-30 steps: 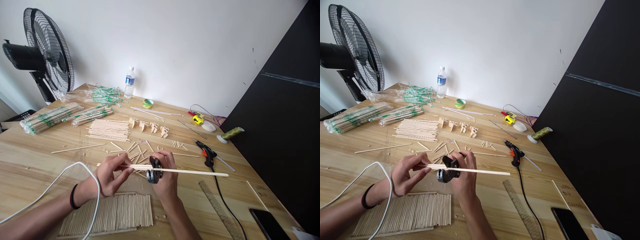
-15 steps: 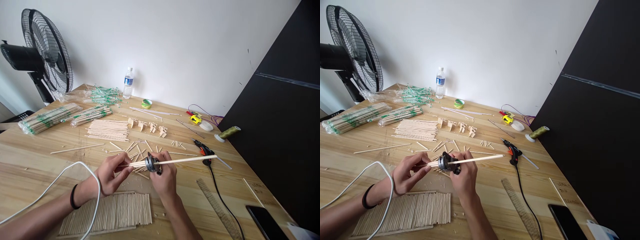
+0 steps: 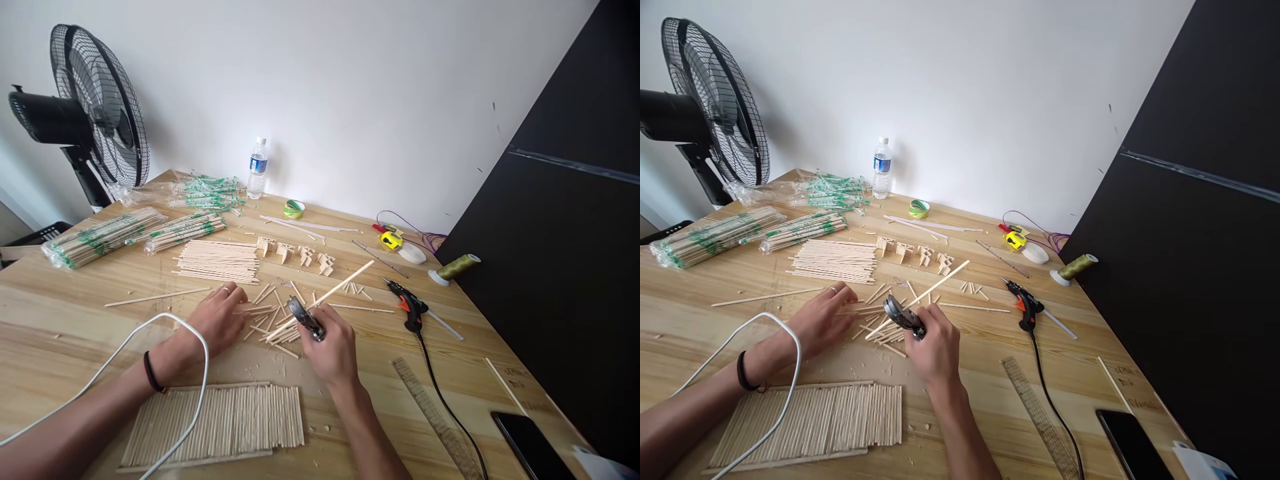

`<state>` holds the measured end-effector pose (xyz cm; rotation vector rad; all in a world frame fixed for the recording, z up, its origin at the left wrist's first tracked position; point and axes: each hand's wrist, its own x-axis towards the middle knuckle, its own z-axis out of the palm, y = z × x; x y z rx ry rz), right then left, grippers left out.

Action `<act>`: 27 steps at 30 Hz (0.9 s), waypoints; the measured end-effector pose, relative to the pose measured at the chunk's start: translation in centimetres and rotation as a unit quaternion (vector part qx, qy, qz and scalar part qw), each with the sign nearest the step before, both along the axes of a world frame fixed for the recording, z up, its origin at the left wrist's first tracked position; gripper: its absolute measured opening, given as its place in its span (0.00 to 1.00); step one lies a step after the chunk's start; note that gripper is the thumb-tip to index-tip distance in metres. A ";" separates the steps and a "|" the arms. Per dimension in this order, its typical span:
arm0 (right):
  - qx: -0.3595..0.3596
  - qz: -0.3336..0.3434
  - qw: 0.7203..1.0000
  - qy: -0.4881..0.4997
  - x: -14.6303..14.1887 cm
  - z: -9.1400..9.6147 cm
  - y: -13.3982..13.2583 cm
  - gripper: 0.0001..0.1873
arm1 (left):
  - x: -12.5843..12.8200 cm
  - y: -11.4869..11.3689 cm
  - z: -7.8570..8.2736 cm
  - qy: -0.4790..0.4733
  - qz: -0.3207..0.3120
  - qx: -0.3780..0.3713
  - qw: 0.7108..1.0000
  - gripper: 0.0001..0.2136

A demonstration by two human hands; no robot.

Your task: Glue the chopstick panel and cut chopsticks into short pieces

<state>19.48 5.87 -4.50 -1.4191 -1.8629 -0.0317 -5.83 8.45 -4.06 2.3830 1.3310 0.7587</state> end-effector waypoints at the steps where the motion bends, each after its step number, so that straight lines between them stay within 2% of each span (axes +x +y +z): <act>1: -0.009 -0.002 1.000 -0.010 -0.1 0.0 0.0 0.11 | 0.0 0.0 -0.1 0.002 -0.007 0.008 1.000 0.08; 5: -0.065 -0.006 0.997 -0.046 -0.6 0.3 0.0 0.04 | 0.3 -0.7 0.8 -0.056 -0.018 0.016 0.998 0.15; 9: -0.111 -0.006 0.991 -0.080 -1.2 0.6 -0.1 0.03 | 1.3 -1.5 2.4 -0.103 -0.060 0.102 0.988 0.20; 13: -0.125 -0.011 0.988 -0.090 -1.3 0.9 0.0 0.03 | 3.0 -1.9 3.6 -0.014 -0.141 0.177 0.974 0.23; 15: -0.132 -0.014 0.987 -0.086 -1.3 1.0 0.0 0.05 | 3.9 -1.9 4.2 0.041 -0.157 0.192 0.968 0.23; 21: -0.156 -0.029 0.983 -0.095 -1.0 1.5 0.1 0.04 | 6.4 -1.5 6.2 0.108 -0.136 0.240 0.955 0.18; 27: -0.167 -0.053 0.981 -0.081 -0.5 2.1 0.4 0.05 | 8.1 -0.2 6.9 0.142 -0.126 0.284 0.940 0.15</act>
